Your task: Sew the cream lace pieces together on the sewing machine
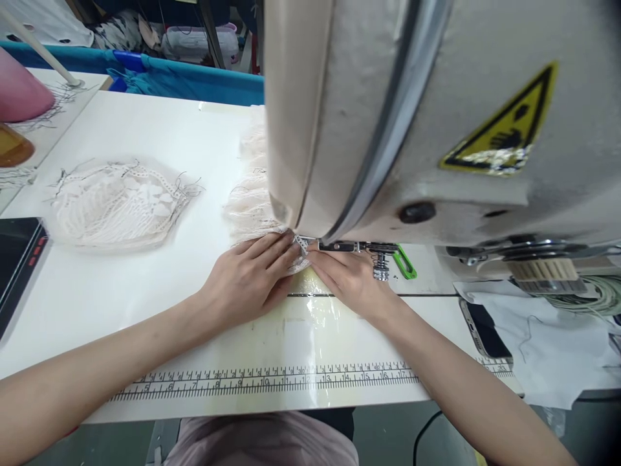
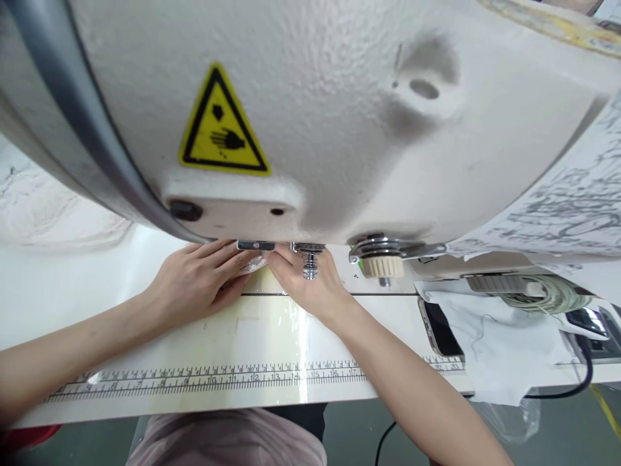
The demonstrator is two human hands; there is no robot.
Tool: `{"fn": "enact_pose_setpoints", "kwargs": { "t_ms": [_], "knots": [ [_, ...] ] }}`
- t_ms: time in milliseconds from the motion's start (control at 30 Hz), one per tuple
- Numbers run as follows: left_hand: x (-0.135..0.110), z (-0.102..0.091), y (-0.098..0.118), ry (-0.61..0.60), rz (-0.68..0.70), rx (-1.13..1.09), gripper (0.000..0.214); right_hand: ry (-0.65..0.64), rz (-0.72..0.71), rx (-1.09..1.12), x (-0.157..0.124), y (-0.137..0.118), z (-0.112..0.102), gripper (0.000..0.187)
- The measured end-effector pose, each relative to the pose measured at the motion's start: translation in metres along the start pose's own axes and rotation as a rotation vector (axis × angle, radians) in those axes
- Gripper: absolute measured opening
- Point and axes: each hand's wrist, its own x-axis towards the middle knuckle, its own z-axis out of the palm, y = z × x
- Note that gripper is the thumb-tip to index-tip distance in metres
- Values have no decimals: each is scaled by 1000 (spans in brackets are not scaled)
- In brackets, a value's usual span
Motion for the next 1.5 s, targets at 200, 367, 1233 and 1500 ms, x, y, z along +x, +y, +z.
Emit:
{"fn": "enact_pose_setpoints", "kwargs": {
  "t_ms": [200, 367, 1233, 1500],
  "knots": [
    [2, 2, 0, 24, -10, 23, 32, 44, -3, -32, 6, 0, -4, 14],
    [-2, 3, -3, 46, 130, 27, 29, 39, -45, -99, 5, 2, -2, 14],
    [-7, -1, -8, 14, 116, 57, 32, 121, -159, -143, 9, -17, 1, 14],
    [-9, 1, -9, 18, 111, 59, 31, 75, -126, -117, 9, -17, -1, 20]
  ]
}}
